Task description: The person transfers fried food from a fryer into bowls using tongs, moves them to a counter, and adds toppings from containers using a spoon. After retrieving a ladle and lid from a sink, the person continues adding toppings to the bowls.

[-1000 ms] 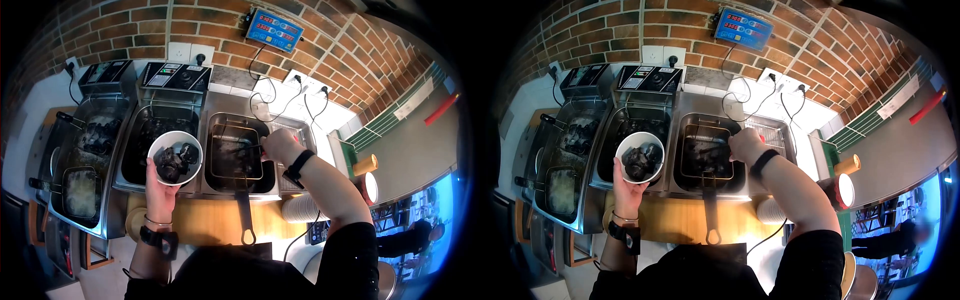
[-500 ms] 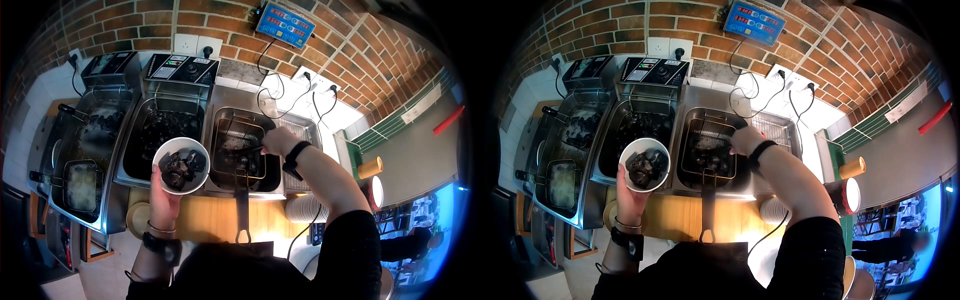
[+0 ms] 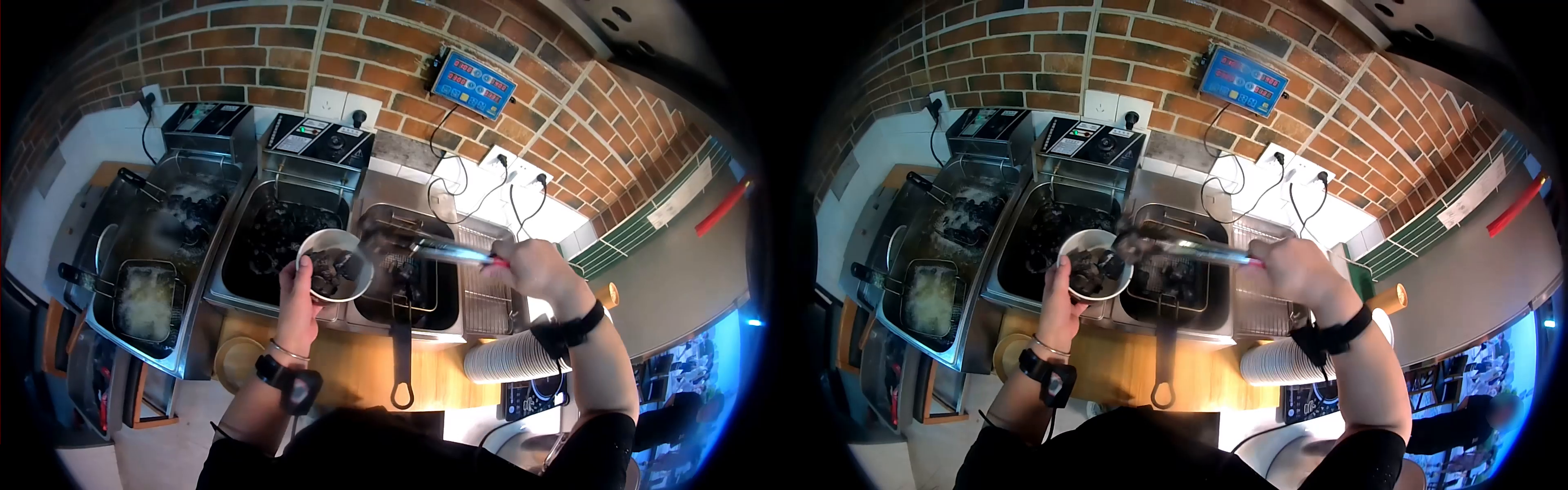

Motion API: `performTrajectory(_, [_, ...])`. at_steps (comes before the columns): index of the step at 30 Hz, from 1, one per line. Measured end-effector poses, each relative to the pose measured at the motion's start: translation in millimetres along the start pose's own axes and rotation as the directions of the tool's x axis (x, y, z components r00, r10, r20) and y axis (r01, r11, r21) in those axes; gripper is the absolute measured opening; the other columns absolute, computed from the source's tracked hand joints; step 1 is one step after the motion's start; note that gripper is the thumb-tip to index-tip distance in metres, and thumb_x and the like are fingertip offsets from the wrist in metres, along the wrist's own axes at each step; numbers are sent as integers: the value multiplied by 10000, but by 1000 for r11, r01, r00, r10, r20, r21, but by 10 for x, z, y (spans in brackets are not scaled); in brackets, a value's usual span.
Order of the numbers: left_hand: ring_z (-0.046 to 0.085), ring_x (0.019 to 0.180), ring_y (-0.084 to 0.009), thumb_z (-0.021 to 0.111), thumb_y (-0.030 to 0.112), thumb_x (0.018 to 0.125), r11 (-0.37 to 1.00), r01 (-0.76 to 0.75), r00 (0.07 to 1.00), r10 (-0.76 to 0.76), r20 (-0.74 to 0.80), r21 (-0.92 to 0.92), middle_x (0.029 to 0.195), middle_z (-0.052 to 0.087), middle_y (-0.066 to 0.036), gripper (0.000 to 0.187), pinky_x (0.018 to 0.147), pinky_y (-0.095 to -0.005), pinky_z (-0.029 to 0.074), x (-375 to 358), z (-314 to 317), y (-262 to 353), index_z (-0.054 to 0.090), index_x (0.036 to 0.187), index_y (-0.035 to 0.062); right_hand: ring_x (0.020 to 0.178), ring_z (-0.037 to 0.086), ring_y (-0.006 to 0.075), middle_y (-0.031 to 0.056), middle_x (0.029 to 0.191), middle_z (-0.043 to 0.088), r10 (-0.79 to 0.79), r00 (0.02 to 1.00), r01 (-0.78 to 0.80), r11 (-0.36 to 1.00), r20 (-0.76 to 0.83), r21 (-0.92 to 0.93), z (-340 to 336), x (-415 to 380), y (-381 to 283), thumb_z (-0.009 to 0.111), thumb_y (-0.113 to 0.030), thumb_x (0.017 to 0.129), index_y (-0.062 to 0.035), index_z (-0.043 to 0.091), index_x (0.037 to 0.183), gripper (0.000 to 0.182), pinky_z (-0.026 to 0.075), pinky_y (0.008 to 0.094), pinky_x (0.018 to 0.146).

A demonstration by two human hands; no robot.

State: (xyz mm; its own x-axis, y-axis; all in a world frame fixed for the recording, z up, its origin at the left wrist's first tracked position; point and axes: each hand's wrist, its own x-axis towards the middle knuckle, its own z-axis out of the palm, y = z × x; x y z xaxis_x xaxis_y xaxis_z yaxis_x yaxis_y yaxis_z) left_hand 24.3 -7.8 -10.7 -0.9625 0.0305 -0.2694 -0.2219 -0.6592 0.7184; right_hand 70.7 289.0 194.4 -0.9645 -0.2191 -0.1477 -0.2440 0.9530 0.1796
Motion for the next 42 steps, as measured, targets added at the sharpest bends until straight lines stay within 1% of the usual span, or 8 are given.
performTrajectory(6, [583, 1018, -198, 589, 440, 915, 1000, 27, 999, -27, 41, 12, 1169, 527, -79, 467, 759, -339, 539, -42, 164, -132, 425, 1198, 107, 662, 645, 322, 118, 646, 627, -99, 992, 105, 991, 73, -80, -17, -51, -527, 545, -486, 886, -84, 588, 903, 405, 507, 414, 646])
performTrajectory(9, [546, 1119, -208, 582, 470, 908, 994, 86, 993, -91, 69, 65, 1215, 551, -54, 496, 840, -427, 513, 58, 36, -236, 461, 1259, 140, 704, 660, 295, 112, 696, 647, -38, 967, 79, 985, 253, -153, -267, -110, -685, 537, -409, 912, -45, 571, 928, 367, 508, 389, 640])
performTrajectory(14, [603, 961, -174, 603, 482, 893, 997, 70, 998, -70, -5, -38, 1119, 574, -54, 493, 685, -313, 522, 78, 95, -120, 460, 1205, 128, 652, 651, 307, 113, 657, 639, -33, 983, 67, 979, 178, -190, -501, -212, -510, 551, -453, 880, -51, 577, 974, 413, 509, 388, 619])
performTrajectory(15, [526, 1141, -192, 555, 593, 872, 993, 116, 993, -116, 30, 6, 1259, 543, -16, 555, 899, -427, 413, 119, 41, -89, 482, 1275, 219, 654, 646, 316, 117, 655, 636, -29, 992, 53, 979, 124, -197, -531, -242, -445, 558, -459, 873, -47, 583, 975, 425, 506, 392, 624])
performTrajectory(17, [516, 1161, -198, 544, 563, 894, 995, 100, 995, -100, -3, -31, 1273, 535, -26, 547, 915, -442, 417, 163, -1, -58, 470, 1300, 204, 681, 636, 340, 141, 672, 632, -2, 999, 12, 981, 54, -192, -523, -244, -291, 574, -479, 855, -31, 600, 985, 467, 499, 415, 645])
performTrajectory(25, [549, 1166, -217, 491, 512, 940, 991, 55, 997, -48, 65, -118, 1300, 535, -68, 574, 911, -388, 488, 38, 45, 7, 429, 1356, 122, 992, 640, 311, 114, 1023, 689, 268, 831, -187, 960, 488, -207, 633, 703, 154, 484, -582, 889, -65, 698, 1021, 575, 475, 401, 900])
performTrajectory(33, [517, 1215, -262, 430, 436, 983, 993, 25, 995, -13, 102, -112, 1342, 484, -123, 541, 979, -430, 486, -54, -96, -34, 382, 1374, 66, 1055, 617, 299, 117, 1100, 663, 400, 698, -332, 916, 594, -227, 1233, 1171, 205, 429, -600, 914, -78, 672, 1099, 606, 486, 377, 879])
performTrajectory(42, [509, 1222, -263, 442, 427, 979, 993, 42, 994, -31, 103, -107, 1345, 482, -123, 536, 973, -427, 490, -96, -90, 2, 381, 1370, 64, 1010, 656, 249, 66, 1078, 684, 282, 846, -158, 943, 453, -292, 1552, 1077, -4, 531, -449, 918, -125, 690, 1081, 396, 523, 373, 821])
